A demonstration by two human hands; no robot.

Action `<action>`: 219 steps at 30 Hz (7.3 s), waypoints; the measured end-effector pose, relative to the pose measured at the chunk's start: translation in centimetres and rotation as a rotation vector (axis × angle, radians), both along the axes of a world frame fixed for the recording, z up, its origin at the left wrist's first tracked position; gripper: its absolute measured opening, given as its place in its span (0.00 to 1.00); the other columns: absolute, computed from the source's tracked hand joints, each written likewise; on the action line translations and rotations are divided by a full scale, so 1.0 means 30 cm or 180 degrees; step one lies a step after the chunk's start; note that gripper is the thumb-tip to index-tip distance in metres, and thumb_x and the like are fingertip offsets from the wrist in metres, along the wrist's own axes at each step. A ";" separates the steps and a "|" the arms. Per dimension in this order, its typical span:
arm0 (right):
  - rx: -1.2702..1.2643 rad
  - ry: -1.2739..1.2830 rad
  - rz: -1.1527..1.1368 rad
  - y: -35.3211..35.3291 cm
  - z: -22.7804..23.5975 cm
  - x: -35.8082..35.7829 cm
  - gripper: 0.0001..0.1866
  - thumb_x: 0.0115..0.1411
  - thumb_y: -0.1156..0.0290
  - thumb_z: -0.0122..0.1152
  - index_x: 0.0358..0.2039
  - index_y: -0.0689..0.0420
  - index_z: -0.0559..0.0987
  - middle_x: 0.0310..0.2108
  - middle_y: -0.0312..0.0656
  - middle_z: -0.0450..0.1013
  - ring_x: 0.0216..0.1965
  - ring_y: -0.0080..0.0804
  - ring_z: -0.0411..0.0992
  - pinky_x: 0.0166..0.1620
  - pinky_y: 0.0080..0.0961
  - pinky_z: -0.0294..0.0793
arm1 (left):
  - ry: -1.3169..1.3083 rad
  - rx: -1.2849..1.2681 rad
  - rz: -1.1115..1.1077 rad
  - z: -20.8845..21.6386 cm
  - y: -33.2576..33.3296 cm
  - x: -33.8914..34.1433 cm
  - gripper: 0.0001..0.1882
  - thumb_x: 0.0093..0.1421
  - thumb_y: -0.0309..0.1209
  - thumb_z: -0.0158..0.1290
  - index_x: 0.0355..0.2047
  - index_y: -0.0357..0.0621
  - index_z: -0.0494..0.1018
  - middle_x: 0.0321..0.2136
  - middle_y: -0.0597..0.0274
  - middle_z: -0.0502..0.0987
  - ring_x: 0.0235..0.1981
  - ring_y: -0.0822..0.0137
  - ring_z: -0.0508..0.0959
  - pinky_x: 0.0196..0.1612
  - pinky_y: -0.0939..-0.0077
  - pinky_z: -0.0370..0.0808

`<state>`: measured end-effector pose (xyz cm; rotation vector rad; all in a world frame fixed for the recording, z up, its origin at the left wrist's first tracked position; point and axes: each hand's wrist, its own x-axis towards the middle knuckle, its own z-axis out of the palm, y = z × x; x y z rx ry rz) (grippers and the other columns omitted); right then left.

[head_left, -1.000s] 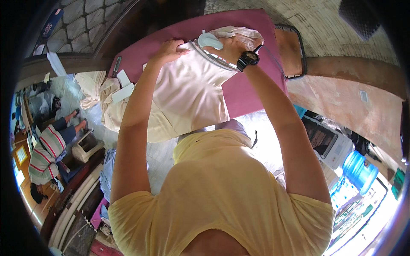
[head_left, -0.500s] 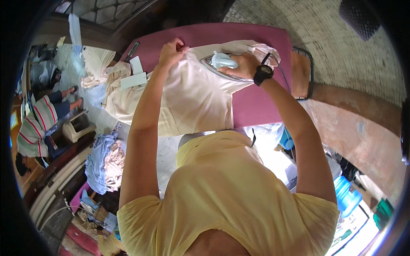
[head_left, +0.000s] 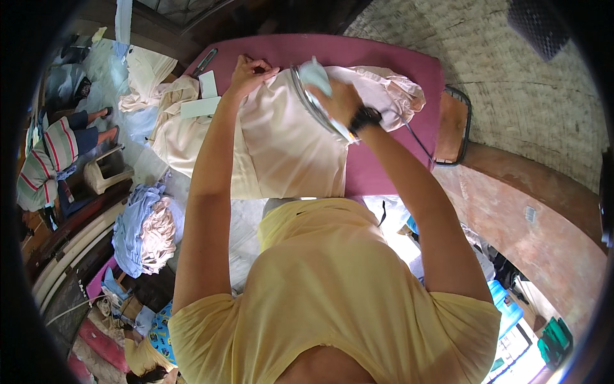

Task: The person irons a light-colored shirt on an ironing board, smoothing the fabric by hand and using an iron to press the body and sleeves before lifting and inspecting the garment.

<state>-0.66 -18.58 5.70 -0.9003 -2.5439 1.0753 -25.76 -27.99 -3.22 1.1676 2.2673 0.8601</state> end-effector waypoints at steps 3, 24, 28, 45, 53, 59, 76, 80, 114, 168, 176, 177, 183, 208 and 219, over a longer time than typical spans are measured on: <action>0.0498 -0.0577 0.0515 -0.052 0.050 0.290 0.27 0.54 0.46 0.64 0.34 0.62 0.80 0.28 0.53 0.78 0.31 0.50 0.78 0.36 0.40 0.78 | -0.0314 -0.0277 0.0095 0.010 0.013 -0.008 0.17 0.53 0.51 0.63 0.34 0.54 0.81 0.42 0.61 0.65 0.38 0.66 0.76 0.47 0.71 0.75; 0.0236 -0.1119 -0.0315 -0.036 0.078 0.262 0.34 0.53 0.35 0.58 0.39 0.57 0.81 0.28 0.50 0.79 0.33 0.49 0.79 0.39 0.42 0.77 | -0.1482 0.0121 0.0400 -0.046 0.024 -0.049 0.31 0.64 0.58 0.44 0.40 0.39 0.76 0.48 0.54 0.61 0.48 0.58 0.72 0.40 0.68 0.79; 0.0306 -0.1069 -0.1377 -0.007 0.038 0.496 0.35 0.55 0.35 0.55 0.34 0.60 0.80 0.23 0.50 0.78 0.27 0.49 0.79 0.37 0.41 0.78 | -0.0586 -0.0126 0.0159 -0.080 0.040 -0.068 0.35 0.63 0.64 0.39 0.43 0.42 0.75 0.51 0.48 0.66 0.55 0.49 0.67 0.54 0.58 0.71; -0.0283 -0.0790 -0.3419 0.074 0.023 0.443 0.39 0.56 0.33 0.53 0.33 0.65 0.80 0.28 0.58 0.78 0.38 0.57 0.77 0.43 0.46 0.77 | 0.0237 -0.0406 -0.0501 -0.020 0.229 0.032 0.36 0.62 0.65 0.35 0.37 0.44 0.76 0.42 0.52 0.76 0.48 0.49 0.73 0.52 0.54 0.68; -0.0448 -0.0706 -0.3626 -0.039 0.026 0.467 0.40 0.54 0.32 0.53 0.35 0.65 0.80 0.32 0.61 0.77 0.41 0.60 0.75 0.44 0.49 0.75 | 0.0235 -0.0377 -0.0283 -0.025 0.215 0.040 0.36 0.58 0.69 0.38 0.31 0.49 0.79 0.42 0.55 0.76 0.49 0.52 0.73 0.54 0.50 0.65; -0.0040 -0.0715 -0.3762 0.076 -0.029 0.460 0.41 0.54 0.31 0.52 0.34 0.65 0.81 0.33 0.62 0.76 0.40 0.61 0.75 0.45 0.49 0.75 | 0.0211 -0.0878 -0.1017 0.050 0.180 0.070 0.27 0.47 0.62 0.60 0.35 0.56 0.81 0.44 0.63 0.71 0.54 0.56 0.68 0.60 0.52 0.59; 0.0392 -0.0780 -0.1144 -0.026 -0.038 0.542 0.31 0.53 0.37 0.60 0.42 0.52 0.82 0.27 0.50 0.79 0.32 0.48 0.79 0.37 0.43 0.79 | -0.2138 0.0062 -0.0474 0.123 0.097 0.057 0.12 0.55 0.38 0.63 0.26 0.44 0.76 0.26 0.75 0.65 0.21 0.81 0.60 0.25 0.81 0.55; 0.0298 -0.1002 -0.0668 0.065 0.010 0.321 0.34 0.50 0.33 0.59 0.40 0.52 0.82 0.28 0.47 0.80 0.31 0.49 0.79 0.39 0.40 0.79 | -0.2435 0.0057 -0.0406 0.104 0.074 0.023 0.10 0.56 0.37 0.61 0.28 0.44 0.75 0.26 0.75 0.66 0.21 0.80 0.61 0.25 0.81 0.56; 0.0288 -0.1187 -0.0293 -0.070 0.060 0.322 0.37 0.53 0.32 0.54 0.39 0.58 0.80 0.28 0.52 0.79 0.34 0.50 0.79 0.41 0.45 0.77 | -0.2308 0.0083 0.0688 -0.022 0.123 -0.024 0.30 0.63 0.62 0.41 0.46 0.51 0.73 0.40 0.66 0.69 0.38 0.70 0.66 0.38 0.67 0.73; 0.0117 -0.0975 -0.0313 -0.026 0.041 0.255 0.35 0.53 0.36 0.58 0.36 0.62 0.80 0.32 0.55 0.78 0.37 0.52 0.77 0.42 0.46 0.76 | -0.0893 -0.0225 -0.0890 0.037 0.116 0.023 0.14 0.50 0.34 0.63 0.36 0.47 0.77 0.37 0.65 0.67 0.44 0.66 0.68 0.49 0.73 0.65; -0.0005 -0.0817 -0.0465 0.049 0.068 -0.107 0.36 0.53 0.35 0.57 0.33 0.63 0.81 0.28 0.58 0.77 0.35 0.56 0.77 0.39 0.45 0.77 | -0.1831 0.0395 -0.0175 -0.076 0.110 -0.036 0.23 0.57 0.37 0.51 0.54 0.54 0.67 0.45 0.67 0.65 0.39 0.68 0.63 0.45 0.73 0.68; -0.0002 -0.0639 -0.0364 0.035 0.062 -0.070 0.35 0.53 0.36 0.59 0.37 0.61 0.81 0.29 0.56 0.78 0.35 0.54 0.77 0.40 0.44 0.77 | -0.1990 0.0270 -0.0037 -0.056 0.117 -0.032 0.23 0.58 0.46 0.49 0.53 0.54 0.67 0.48 0.66 0.66 0.43 0.65 0.64 0.48 0.70 0.67; -0.0151 -0.0930 -0.0218 -0.043 0.086 0.149 0.31 0.52 0.37 0.60 0.40 0.55 0.81 0.33 0.52 0.79 0.38 0.50 0.78 0.43 0.45 0.76 | -0.2199 0.0051 0.0365 0.037 0.123 0.035 0.25 0.62 0.53 0.45 0.51 0.50 0.69 0.50 0.64 0.68 0.50 0.66 0.67 0.53 0.69 0.63; 0.0318 -0.0799 -0.3107 0.139 -0.015 0.480 0.35 0.53 0.36 0.60 0.30 0.63 0.81 0.27 0.60 0.77 0.36 0.60 0.76 0.41 0.46 0.75 | -0.1771 0.0198 -0.0048 -0.077 0.151 -0.025 0.31 0.59 0.60 0.46 0.53 0.51 0.68 0.50 0.60 0.68 0.56 0.64 0.66 0.59 0.65 0.60; 0.0003 -0.0495 -0.2630 0.128 0.004 0.481 0.36 0.53 0.36 0.59 0.36 0.64 0.79 0.25 0.55 0.78 0.30 0.51 0.79 0.32 0.41 0.80 | 0.0242 -0.0328 -0.0743 0.057 0.126 0.083 0.18 0.49 0.49 0.64 0.32 0.51 0.80 0.45 0.64 0.66 0.50 0.67 0.70 0.55 0.68 0.64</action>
